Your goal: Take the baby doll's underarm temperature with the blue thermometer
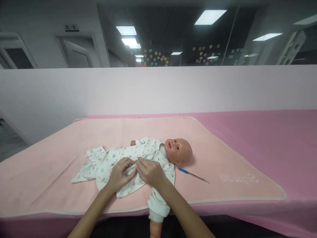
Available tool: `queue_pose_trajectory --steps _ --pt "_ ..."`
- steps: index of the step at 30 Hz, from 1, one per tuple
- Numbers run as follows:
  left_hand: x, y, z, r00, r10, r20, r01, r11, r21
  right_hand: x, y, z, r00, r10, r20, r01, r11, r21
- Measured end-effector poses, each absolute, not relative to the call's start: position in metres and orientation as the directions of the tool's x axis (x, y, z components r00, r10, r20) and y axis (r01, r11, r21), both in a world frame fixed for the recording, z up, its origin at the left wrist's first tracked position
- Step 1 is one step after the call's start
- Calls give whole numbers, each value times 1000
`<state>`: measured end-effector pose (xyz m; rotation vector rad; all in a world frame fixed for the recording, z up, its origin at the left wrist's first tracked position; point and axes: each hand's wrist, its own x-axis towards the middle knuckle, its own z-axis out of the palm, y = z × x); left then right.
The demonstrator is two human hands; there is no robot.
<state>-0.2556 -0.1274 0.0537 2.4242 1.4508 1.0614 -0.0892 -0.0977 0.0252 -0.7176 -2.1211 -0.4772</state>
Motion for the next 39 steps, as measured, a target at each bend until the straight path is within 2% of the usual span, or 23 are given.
queue_pose_trajectory --steps 5,16,25,34,39 --pt "-249 -133 47 267 760 593 812 -508 286 -90 -95 22 -457 353 817 657 752 43" --pt "-246 -130 36 273 726 631 879 -455 143 -91 -94 21 -404 332 852 648 761 10" --pt "-245 -131 38 248 717 652 875 -455 167 -91 -93 21 -400 350 847 628 778 -25" --pt "-244 -127 36 223 673 705 888 -438 137 -94 -91 20 -373 363 854 637 770 -49" --pt "-245 -127 35 213 684 697 874 -453 178 -93 -90 20 -368 365 855 624 779 -64"
